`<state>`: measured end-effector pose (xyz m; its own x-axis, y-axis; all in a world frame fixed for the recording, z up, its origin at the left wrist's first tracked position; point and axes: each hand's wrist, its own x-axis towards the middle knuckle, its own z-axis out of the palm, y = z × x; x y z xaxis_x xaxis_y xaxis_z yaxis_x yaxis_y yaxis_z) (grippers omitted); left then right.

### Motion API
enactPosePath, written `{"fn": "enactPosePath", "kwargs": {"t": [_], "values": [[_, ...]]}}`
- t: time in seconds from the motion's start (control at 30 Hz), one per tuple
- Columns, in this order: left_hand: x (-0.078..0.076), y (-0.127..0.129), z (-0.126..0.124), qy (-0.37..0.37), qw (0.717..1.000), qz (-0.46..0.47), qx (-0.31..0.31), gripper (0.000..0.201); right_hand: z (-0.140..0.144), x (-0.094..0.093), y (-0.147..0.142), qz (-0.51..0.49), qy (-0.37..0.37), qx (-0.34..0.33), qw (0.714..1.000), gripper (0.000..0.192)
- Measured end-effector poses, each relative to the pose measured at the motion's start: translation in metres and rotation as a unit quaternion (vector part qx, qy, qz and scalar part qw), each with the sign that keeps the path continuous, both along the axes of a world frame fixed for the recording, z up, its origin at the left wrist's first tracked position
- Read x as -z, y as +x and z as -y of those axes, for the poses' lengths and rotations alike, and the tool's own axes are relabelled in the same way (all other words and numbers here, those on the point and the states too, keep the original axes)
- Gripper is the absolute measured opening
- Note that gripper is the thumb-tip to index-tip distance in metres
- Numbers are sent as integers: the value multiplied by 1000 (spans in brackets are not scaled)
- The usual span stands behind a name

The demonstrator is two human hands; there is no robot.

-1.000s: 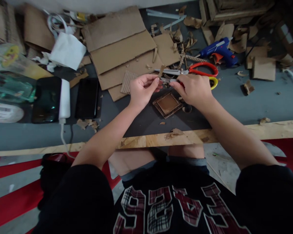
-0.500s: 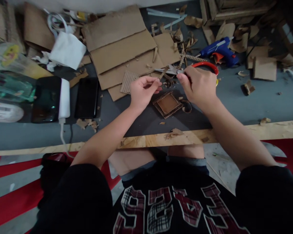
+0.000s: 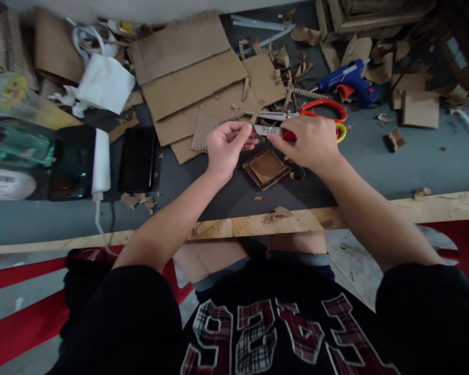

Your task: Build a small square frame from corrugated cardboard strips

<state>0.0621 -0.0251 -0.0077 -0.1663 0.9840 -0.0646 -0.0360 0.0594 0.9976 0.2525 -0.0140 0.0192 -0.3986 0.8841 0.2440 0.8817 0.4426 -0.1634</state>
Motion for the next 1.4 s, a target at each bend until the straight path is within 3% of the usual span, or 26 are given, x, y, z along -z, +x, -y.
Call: {"fn": "enactPosePath", "kwargs": {"t": [0.13,0.4,0.73,0.83,0.97,1.1,1.23,1.4], "values": [[3,-1,-1,29,1000,-2,7,21,0,1,0,-5,4,-2,1000,57],[29,-8,-12,136,990,-9,38,39,-4,7,2,-58,16,-20,998,56],[29,-9,-7,198,977,-36,76,43,-5,16,2,-113,53,-51,991,57],[27,-7,-4,189,978,-34,84,44,-6,14,0,-119,42,-23,992,57],[23,-4,0,178,981,-17,78,44,-11,7,5,-114,48,68,990,54],[22,-5,-2,180,982,3,57,40,-22,16,13,-98,62,115,987,51],[23,-5,-4,167,985,0,46,38,-27,30,14,-153,131,56,978,45],[23,-3,-3,161,986,-16,43,37,-11,21,2,-168,138,-61,974,30]]}}
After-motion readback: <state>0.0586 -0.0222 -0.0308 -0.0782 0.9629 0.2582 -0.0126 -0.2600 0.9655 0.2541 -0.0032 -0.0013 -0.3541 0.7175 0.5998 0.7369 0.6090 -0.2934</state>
